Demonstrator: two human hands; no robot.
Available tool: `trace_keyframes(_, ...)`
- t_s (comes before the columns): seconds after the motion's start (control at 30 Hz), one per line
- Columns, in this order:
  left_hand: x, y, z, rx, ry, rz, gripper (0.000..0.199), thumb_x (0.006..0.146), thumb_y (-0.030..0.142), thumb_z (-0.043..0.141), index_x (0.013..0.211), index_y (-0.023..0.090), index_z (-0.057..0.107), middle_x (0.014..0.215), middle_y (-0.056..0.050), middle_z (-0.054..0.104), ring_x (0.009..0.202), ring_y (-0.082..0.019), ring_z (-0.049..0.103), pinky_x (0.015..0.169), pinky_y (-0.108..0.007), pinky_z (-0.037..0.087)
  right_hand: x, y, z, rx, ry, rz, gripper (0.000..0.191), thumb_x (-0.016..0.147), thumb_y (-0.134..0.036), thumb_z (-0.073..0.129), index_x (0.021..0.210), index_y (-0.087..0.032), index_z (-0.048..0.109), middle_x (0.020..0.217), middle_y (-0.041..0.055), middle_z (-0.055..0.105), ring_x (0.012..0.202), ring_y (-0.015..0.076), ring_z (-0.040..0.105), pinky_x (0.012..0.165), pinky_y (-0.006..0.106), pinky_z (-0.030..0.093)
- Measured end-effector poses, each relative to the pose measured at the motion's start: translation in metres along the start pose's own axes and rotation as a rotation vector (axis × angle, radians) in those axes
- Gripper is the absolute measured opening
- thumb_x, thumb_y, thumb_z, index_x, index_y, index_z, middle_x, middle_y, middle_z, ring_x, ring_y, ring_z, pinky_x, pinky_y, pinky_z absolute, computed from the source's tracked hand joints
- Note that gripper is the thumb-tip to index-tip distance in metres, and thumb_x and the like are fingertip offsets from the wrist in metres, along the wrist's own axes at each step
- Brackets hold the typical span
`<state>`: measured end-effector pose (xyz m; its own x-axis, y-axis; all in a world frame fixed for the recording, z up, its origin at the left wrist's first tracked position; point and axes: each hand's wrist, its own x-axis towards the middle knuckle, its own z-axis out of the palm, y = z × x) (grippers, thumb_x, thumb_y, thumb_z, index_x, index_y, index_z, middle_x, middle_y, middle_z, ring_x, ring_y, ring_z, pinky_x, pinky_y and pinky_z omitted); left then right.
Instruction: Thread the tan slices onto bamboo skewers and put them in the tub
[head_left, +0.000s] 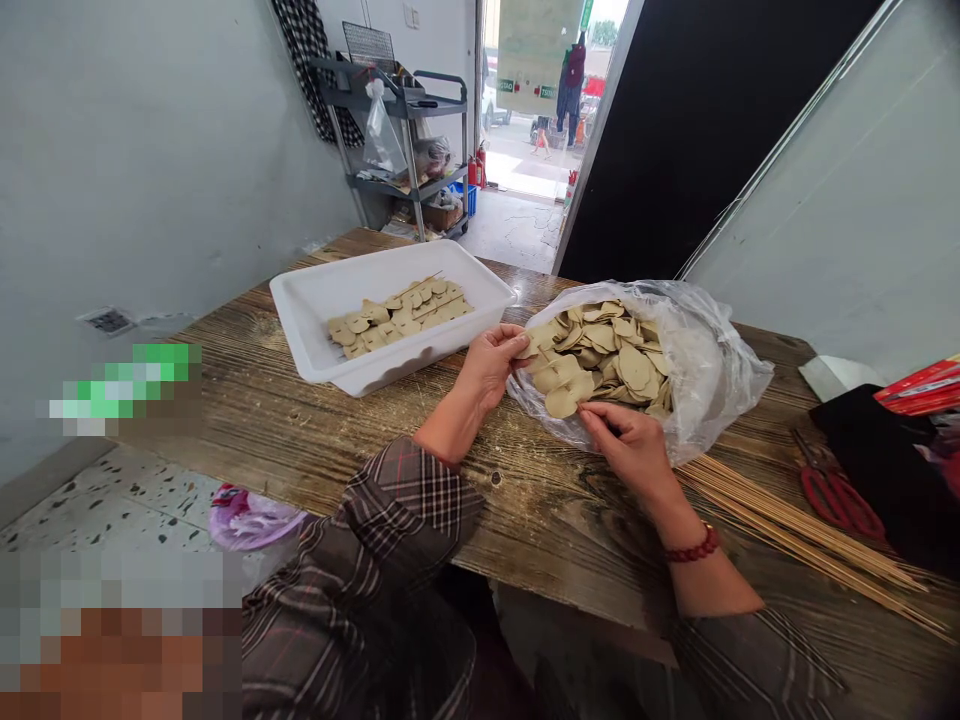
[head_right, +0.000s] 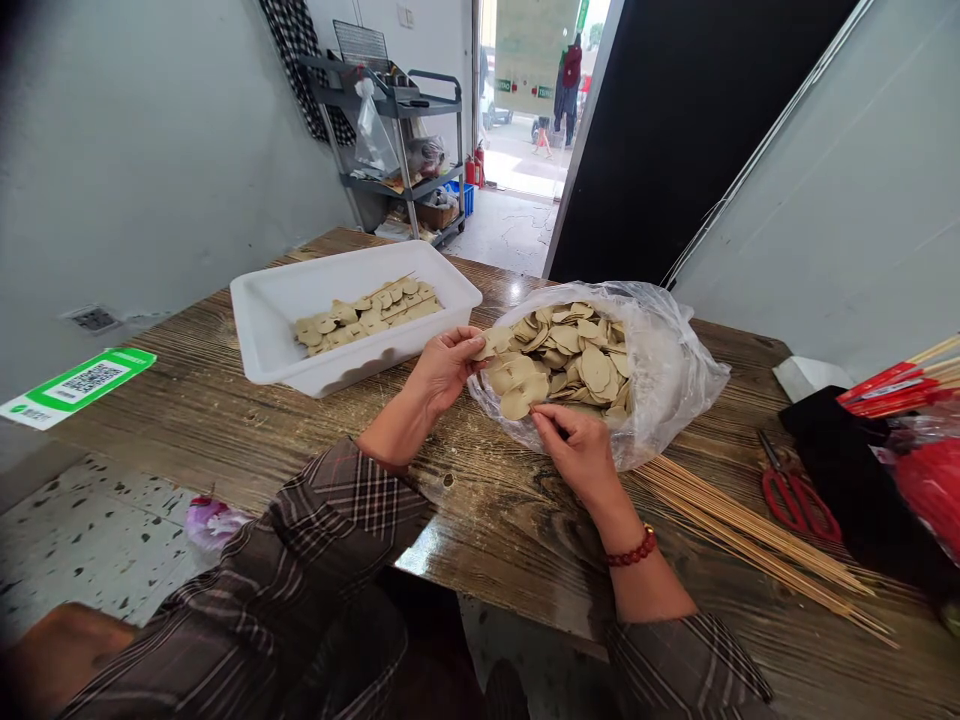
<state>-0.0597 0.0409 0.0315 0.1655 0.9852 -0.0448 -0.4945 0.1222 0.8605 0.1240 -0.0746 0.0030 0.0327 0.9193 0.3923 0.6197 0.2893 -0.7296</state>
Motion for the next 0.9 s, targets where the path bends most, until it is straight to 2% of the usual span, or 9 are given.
trace_keyframes(0.3, 0.0036, -0.0046, -0.0016, 0.193, -0.023, 0.169, 0.019, 0.062, 0.022, 0.074, 0.072, 0.014, 0.060, 0.060, 0.003, 0.057, 0.053, -0.006, 0.049, 0.053, -0.019, 0.040, 0.0007, -0.0008, -0.0007, 0.040, -0.038, 0.045, 0.029, 0.088, -0.037, 0.056, 0.090, -0.017, 0.077, 0.067, 0.0040, 0.070, 0.062, 0.0177, 0.063, 0.051, 0.025, 0.045)
trace_keyframes(0.43, 0.0027, -0.0062, -0.0009, 0.235, -0.044, 0.182, 0.017, 0.062, 0.020, 0.073, 0.071, 0.014, 0.060, 0.058, 0.003, 0.057, 0.053, -0.006, 0.049, 0.053, -0.019, 0.038, 0.0011, -0.0003, -0.0005, 0.052, -0.034, 0.058, 0.029, 0.087, -0.038, 0.056, 0.090, -0.018, 0.077, 0.060, 0.0022, 0.066, 0.056, 0.0160, 0.059, 0.050, 0.025, 0.043)
trace_keyframes(0.63, -0.0029, -0.0063, 0.0029, 0.201, -0.173, 0.075, 0.027, 0.059, 0.025, 0.080, 0.074, 0.013, 0.061, 0.064, 0.002, 0.062, 0.056, -0.006, 0.053, 0.056, -0.019, 0.042, 0.0019, -0.0025, -0.0006, 0.088, -0.016, 0.095, 0.032, 0.087, -0.040, 0.056, 0.090, -0.016, 0.076, 0.051, -0.0014, 0.058, 0.047, 0.0126, 0.052, 0.048, 0.024, 0.040)
trace_keyframes(0.8, -0.0006, -0.0048, -0.0016, 0.014, -0.144, -0.080, 0.040, 0.062, 0.043, 0.081, 0.085, 0.015, 0.064, 0.070, 0.000, 0.066, 0.061, -0.010, 0.060, 0.060, -0.023, 0.050, 0.0020, -0.0056, -0.0014, 0.132, 0.004, 0.114, 0.031, 0.087, -0.039, 0.057, 0.091, -0.015, 0.075, 0.051, -0.0025, 0.058, 0.046, 0.0114, 0.050, 0.049, 0.024, 0.040)
trace_keyframes(0.9, 0.0002, -0.0064, -0.0026, -0.063, -0.184, -0.165, 0.040, 0.067, 0.048, 0.079, 0.085, 0.014, 0.066, 0.075, -0.004, 0.069, 0.066, -0.012, 0.063, 0.062, -0.024, 0.052, 0.0019, -0.0071, -0.0018, 0.153, -0.008, 0.121, 0.031, 0.087, -0.040, 0.056, 0.091, -0.015, 0.074, 0.050, -0.0027, 0.057, 0.046, 0.0116, 0.050, 0.049, 0.024, 0.040)
